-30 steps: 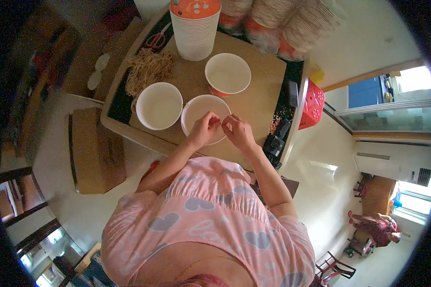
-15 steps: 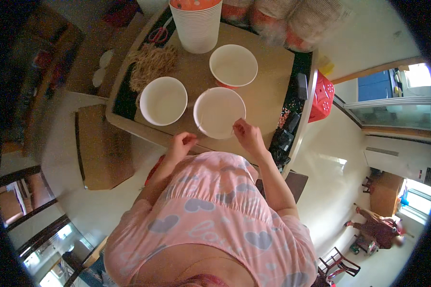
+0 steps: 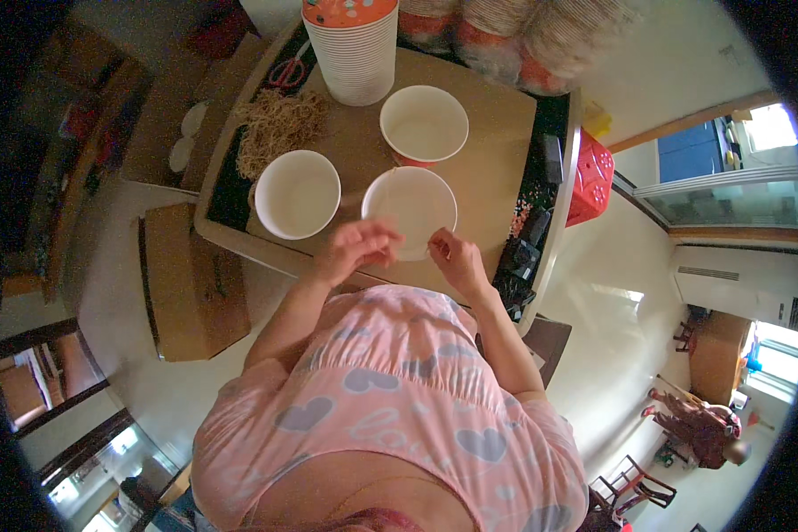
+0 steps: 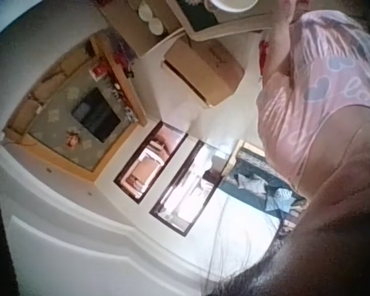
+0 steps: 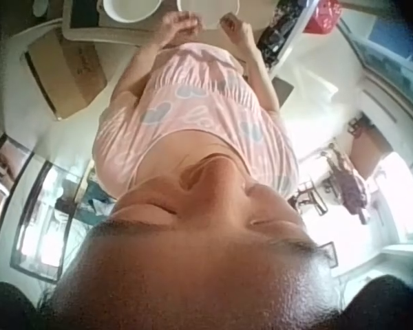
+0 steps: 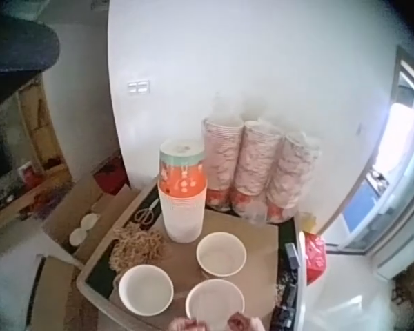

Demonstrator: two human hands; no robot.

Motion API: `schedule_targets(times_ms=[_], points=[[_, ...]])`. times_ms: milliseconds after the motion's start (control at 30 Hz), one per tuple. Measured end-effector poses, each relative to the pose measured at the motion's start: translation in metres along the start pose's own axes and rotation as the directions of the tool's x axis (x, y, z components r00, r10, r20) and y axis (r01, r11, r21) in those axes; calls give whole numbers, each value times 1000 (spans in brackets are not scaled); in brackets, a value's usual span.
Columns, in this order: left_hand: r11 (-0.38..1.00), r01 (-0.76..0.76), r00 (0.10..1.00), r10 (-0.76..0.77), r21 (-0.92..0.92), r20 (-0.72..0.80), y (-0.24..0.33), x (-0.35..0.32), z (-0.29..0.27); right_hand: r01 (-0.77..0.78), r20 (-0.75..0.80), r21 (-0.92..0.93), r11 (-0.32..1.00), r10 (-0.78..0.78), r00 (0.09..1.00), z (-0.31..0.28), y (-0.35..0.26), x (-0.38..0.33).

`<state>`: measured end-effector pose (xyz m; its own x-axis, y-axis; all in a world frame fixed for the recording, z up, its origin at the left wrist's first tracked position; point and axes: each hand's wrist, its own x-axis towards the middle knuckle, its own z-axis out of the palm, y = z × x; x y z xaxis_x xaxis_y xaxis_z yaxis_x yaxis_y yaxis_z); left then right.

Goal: Unpacking stacks of paper cups from a plastic bag and threading string through the rim holes.

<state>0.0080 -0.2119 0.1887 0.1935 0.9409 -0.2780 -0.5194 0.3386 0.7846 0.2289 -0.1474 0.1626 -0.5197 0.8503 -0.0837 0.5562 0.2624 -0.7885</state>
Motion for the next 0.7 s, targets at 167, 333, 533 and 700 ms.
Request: schedule_targets(times_ms=[167,333,533,700], points=[[424,-12,868,454,906,-201,-7,36,6,-43,4,54,998,43,999,1,1,-1],[440,-298,930,333,847,154,-62,66,2,-86,-131,193,977,112,985,12,14,-5],[580,-136,974,225,803,2,-66,76,10,-137,-172,458,878,239,956,14,5,-4],[554,-170,967,254,815,29,-63,74,12,129,-118,109,986,-116,986,-11,-20,4]])
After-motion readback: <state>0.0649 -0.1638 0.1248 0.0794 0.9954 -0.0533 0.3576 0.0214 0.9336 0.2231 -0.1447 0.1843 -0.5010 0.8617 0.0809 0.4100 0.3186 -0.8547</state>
